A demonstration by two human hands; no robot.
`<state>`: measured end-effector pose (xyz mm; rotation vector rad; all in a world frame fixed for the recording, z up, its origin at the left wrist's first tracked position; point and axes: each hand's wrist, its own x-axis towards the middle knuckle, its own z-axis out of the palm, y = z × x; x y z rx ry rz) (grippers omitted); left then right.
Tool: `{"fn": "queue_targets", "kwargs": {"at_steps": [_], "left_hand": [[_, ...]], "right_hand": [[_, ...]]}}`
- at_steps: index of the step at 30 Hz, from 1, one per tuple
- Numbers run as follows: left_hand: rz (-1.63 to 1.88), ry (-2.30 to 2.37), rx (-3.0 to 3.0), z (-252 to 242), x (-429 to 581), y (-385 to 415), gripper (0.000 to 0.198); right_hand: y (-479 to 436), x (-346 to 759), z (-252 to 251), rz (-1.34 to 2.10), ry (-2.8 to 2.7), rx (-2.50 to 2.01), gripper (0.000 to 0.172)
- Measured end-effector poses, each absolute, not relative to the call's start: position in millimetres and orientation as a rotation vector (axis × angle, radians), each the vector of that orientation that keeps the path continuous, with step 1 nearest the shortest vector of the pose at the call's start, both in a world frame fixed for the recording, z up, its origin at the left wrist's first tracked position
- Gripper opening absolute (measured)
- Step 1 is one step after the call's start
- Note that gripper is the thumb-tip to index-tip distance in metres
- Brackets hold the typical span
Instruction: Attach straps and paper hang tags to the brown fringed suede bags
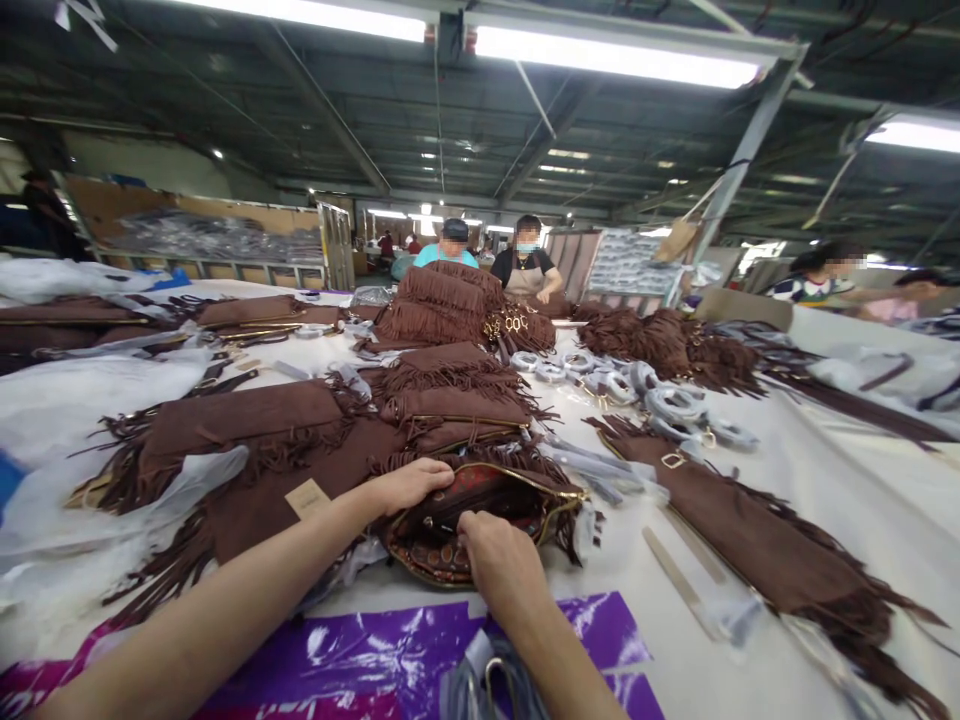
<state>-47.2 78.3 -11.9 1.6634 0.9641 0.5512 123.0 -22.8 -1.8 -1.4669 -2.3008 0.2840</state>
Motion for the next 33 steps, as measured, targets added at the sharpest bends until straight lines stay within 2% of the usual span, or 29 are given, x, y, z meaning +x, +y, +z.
{"fn": "queue_targets", "kwargs": {"at_steps": [10,12,14,16,19,24,27,33], "left_hand": [[0.553,0.950,1.551,-17,-49,79,0.030],[0.561,0.964,1.569,-16,-48,78,0.028],[0.577,0.979,1.609,-16,-48,77,0.026],[0.606,0.992,1.670,-14,-48,74,0.021],[0.655,0.994,1.798,-3,-53,66,0.016],[0.718,0.797,2.153,25,-75,36,0.047],[0.672,0.641,2.369,26,-90,20,0.041],[0.614,0.761,2.426,2,-101,16,0.028]], "right_hand": [[-34,99,-1,0.735,-2.141,-1.236,0.016],[-35,96,-7,1.046,-1.932,-1.163,0.013],[-33,97,-15,1.422,-1.579,-1.070,0.025],[-30,102,-24,1.628,-1.326,-1.025,0.040],[-26,110,-33,1.710,-1.250,-0.982,0.045],[-23,115,-38,1.776,-1.136,-0.886,0.046],[-23,114,-37,1.803,-1.093,-0.859,0.045],[-25,110,-32,1.806,-1.026,-0.828,0.043]]}}
